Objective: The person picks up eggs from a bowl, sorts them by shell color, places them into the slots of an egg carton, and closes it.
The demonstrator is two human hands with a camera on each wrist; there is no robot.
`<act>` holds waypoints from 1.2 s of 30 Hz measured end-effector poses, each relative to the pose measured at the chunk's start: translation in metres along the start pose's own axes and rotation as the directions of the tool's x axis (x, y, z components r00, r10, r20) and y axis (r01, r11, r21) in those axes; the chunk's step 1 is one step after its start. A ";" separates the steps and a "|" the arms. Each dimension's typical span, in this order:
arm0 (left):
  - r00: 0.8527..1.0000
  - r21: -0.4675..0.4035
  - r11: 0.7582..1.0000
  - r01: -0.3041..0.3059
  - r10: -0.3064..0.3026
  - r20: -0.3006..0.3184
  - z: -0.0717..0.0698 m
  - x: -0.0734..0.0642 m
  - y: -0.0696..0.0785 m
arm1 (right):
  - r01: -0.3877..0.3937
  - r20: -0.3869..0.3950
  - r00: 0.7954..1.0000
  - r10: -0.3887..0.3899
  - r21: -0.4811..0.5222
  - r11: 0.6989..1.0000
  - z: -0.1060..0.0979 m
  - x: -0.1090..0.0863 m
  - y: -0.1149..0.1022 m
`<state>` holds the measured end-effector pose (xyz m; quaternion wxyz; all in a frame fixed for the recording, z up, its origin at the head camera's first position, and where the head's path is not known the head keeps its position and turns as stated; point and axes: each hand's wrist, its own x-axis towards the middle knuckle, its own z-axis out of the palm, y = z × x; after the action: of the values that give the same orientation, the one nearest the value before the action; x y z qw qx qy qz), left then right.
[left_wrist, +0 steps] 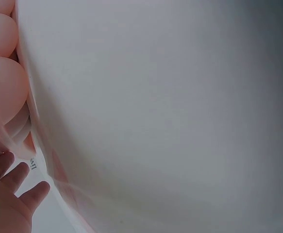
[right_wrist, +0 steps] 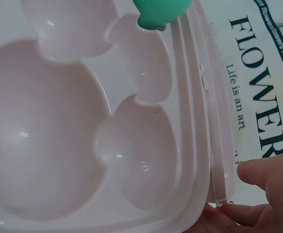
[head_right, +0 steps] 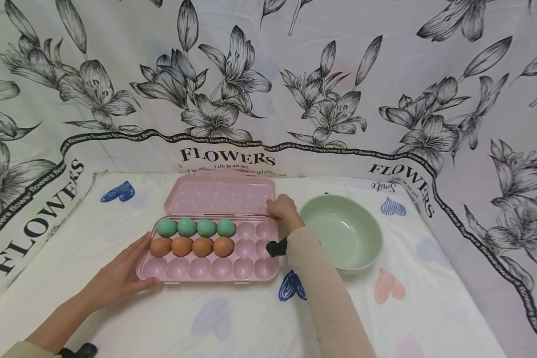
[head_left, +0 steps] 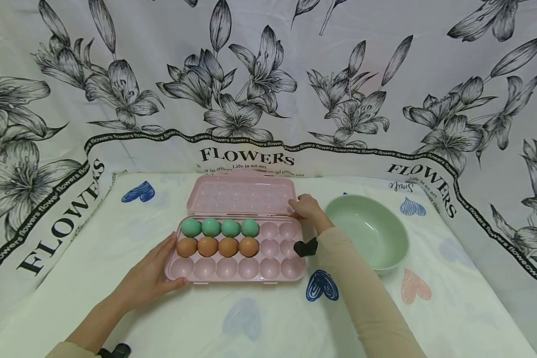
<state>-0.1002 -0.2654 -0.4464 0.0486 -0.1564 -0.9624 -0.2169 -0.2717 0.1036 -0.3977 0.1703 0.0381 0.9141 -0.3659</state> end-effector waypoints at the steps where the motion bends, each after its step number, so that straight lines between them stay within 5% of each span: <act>1: 1.000 0.001 1.000 0.001 -0.001 -0.001 0.000 0.000 0.000 | 0.004 0.004 1.000 -0.004 0.003 1.000 0.000 0.000 0.000; 10: 0.999 -0.006 1.000 0.025 -0.025 0.030 -0.001 0.002 -0.001 | 0.008 0.002 1.000 -0.009 0.072 0.997 0.001 0.008 0.007; 17: 0.999 -0.006 1.000 0.022 -0.022 0.025 -0.001 0.001 0.000 | 0.026 -0.026 0.999 -0.024 0.061 0.998 0.007 0.044 0.030; 21: 1.000 -0.002 1.000 0.003 -0.003 0.005 0.000 0.001 -0.001 | -0.020 -0.031 0.999 0.025 0.149 0.989 0.004 0.023 0.015; 25: 1.000 0.004 1.000 -0.007 0.007 -0.010 0.000 0.001 -0.001 | 0.017 -0.045 0.999 -0.008 0.189 0.982 0.002 0.010 0.009; 36: 1.000 0.011 1.000 0.003 -0.003 0.006 0.001 0.002 -0.002 | 0.026 -0.109 0.994 -0.003 0.211 0.977 0.003 0.005 0.005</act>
<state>-0.1024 -0.2663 -0.4477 0.0461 -0.1556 -0.9639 -0.2112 -0.2746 0.1045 -0.4046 0.1130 0.0688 0.8781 -0.4599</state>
